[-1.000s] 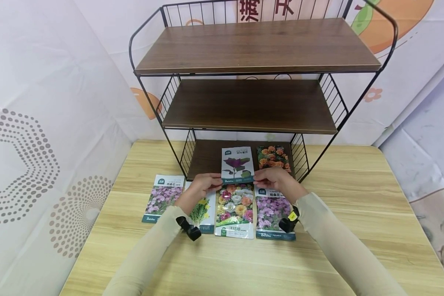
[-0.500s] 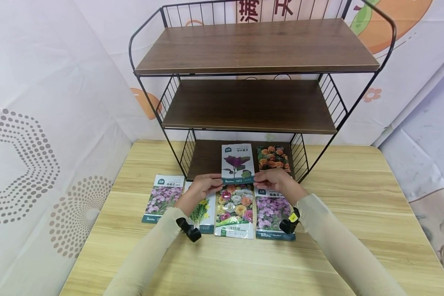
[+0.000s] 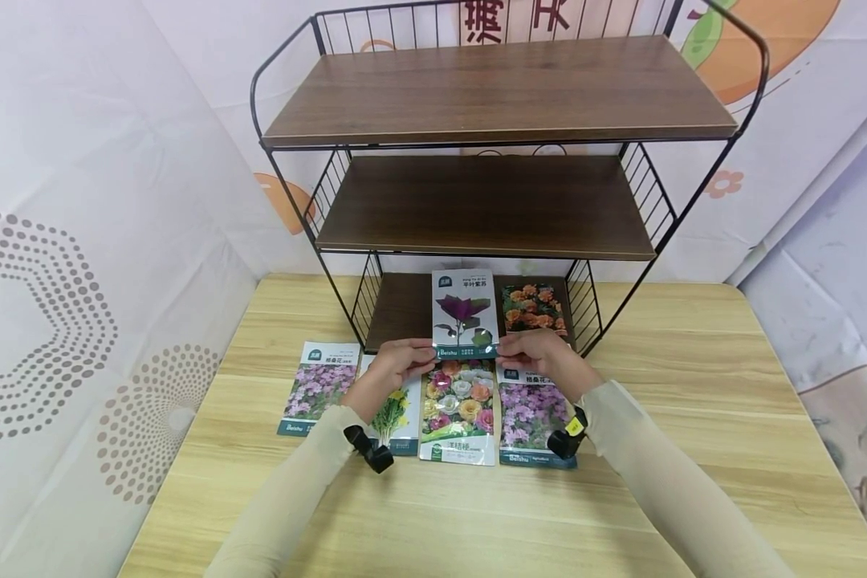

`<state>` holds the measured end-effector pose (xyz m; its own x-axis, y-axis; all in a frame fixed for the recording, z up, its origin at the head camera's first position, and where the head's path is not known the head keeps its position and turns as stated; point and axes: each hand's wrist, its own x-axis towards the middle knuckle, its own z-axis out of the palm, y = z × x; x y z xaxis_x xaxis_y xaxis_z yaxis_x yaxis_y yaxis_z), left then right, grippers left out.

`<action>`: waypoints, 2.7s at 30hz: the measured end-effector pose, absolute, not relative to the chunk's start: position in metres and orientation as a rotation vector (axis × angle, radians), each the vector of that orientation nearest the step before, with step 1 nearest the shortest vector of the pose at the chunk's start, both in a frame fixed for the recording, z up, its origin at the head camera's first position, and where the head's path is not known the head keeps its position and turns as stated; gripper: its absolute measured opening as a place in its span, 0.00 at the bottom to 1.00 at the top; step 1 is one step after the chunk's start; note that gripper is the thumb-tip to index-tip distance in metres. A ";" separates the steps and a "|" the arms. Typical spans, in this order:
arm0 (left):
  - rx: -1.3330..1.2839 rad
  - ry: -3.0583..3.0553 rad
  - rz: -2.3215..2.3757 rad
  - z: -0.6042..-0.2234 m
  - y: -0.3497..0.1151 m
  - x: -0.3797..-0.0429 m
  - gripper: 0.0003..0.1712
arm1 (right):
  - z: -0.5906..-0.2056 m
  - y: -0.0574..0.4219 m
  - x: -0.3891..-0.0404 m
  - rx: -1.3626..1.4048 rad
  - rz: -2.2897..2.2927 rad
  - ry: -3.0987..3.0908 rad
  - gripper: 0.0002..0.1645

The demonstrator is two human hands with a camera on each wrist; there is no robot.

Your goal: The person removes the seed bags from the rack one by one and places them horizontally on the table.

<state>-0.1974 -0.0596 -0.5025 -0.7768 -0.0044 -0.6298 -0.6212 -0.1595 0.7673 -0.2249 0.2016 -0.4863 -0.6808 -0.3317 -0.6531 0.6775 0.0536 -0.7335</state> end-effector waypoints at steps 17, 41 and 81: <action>-0.684 1.692 1.997 -0.500 -0.059 -0.196 0.17 | -0.492 0.207 -0.219 0.258 -1.729 1.643 0.21; -0.718 1.701 1.983 -0.499 -0.056 -0.195 0.17 | -0.489 0.207 -0.217 0.291 -1.745 1.686 0.20; -0.555 1.834 1.801 -0.492 -0.033 -0.179 0.12 | -0.474 0.240 -0.191 0.223 -1.680 1.817 0.22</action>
